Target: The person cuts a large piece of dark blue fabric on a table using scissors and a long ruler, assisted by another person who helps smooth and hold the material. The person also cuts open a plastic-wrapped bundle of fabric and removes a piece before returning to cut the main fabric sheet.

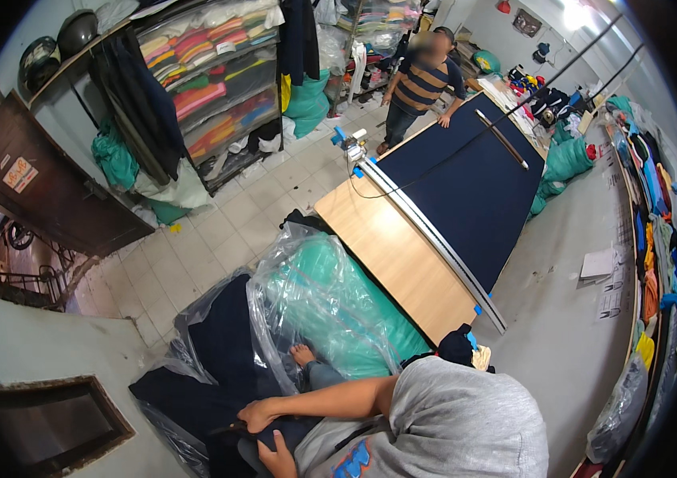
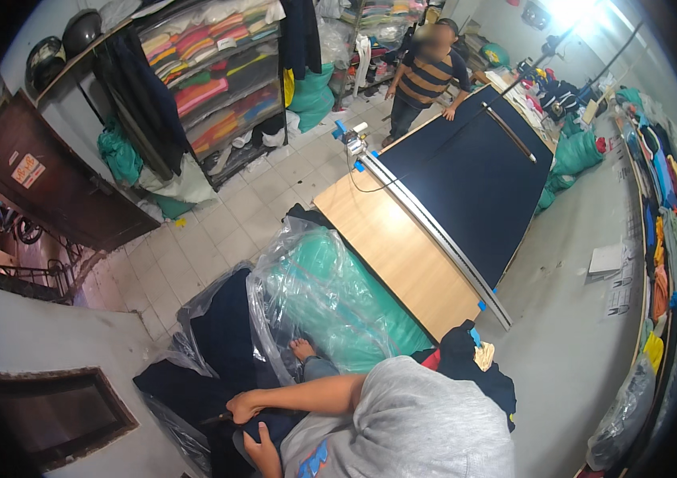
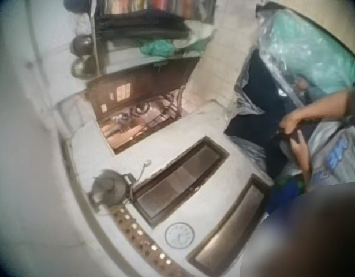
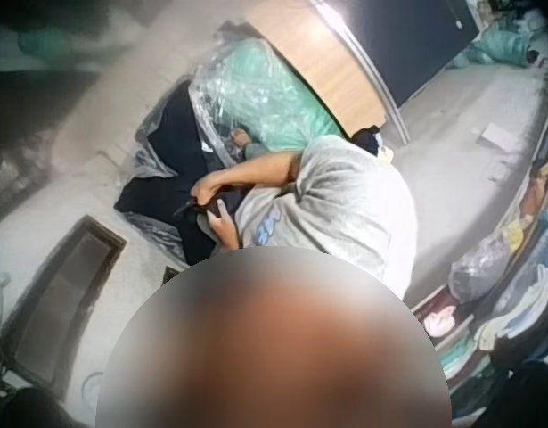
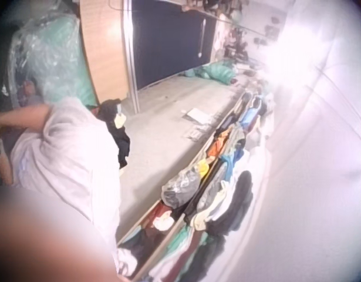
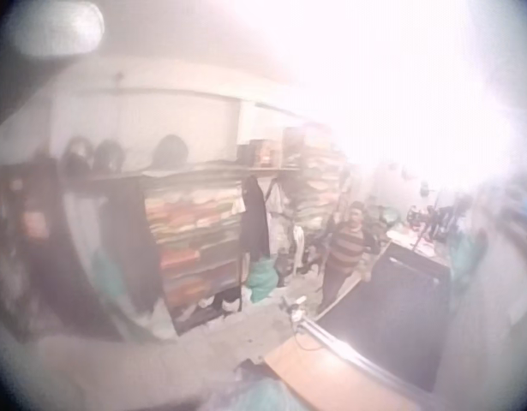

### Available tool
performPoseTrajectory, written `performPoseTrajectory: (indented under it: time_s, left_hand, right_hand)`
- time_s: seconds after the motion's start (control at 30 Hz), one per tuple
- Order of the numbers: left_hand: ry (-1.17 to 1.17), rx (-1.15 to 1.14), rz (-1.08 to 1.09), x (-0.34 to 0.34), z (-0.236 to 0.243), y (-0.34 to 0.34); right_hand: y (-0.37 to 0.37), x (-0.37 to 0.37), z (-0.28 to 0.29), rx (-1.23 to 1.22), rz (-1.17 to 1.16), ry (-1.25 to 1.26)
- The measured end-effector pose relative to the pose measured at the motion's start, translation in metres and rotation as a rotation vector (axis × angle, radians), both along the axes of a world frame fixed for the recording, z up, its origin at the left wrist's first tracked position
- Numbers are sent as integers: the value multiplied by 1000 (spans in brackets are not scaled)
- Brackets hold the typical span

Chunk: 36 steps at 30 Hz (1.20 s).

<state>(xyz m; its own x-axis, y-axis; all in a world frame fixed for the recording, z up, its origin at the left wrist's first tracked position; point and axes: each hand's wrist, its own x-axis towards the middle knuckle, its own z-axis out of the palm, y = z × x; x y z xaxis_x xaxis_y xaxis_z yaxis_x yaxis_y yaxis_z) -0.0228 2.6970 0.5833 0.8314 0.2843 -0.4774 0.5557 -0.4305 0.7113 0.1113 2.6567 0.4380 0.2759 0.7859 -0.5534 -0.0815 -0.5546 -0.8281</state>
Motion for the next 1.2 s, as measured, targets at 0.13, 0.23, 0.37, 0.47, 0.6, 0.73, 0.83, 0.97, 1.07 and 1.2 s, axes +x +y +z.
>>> performPoseTrajectory:
  time_s: [0.13,0.23,0.37,0.47,0.6,0.73,0.83,0.97,1.07,1.2]
  left_hand:
    - [-20,176,-51,-2,2,4]
    - [-123,63,45,-9,-18,9]
    - [-195,-158,159,-12,-46,12]
    - [-253,-240,255,-17,-87,24]
    - [-109,-362,524,-16,-90,25]
    - [19,-351,585,-22,-100,27]
    - [-5,-462,371,-36,-122,55]
    - [124,-192,-362,-34,-63,87]
    - [26,-8,-447,-29,0,96]
    - [-381,-393,-423,-11,38,49]
  right_hand:
    - [-3,2,28,53,-63,-95]
    - [-20,11,64,34,-155,-21]
    - [-35,10,67,78,-301,50]
    - [-43,8,80,192,-441,77]
    - [-47,15,107,387,-493,115]
    - [-47,6,126,555,-411,24]
    - [-56,-4,180,648,-280,12]
    - [-106,-16,216,664,-236,-173]
    - [-148,-32,234,686,-244,-242]
    - [-187,-64,270,616,-283,-260]
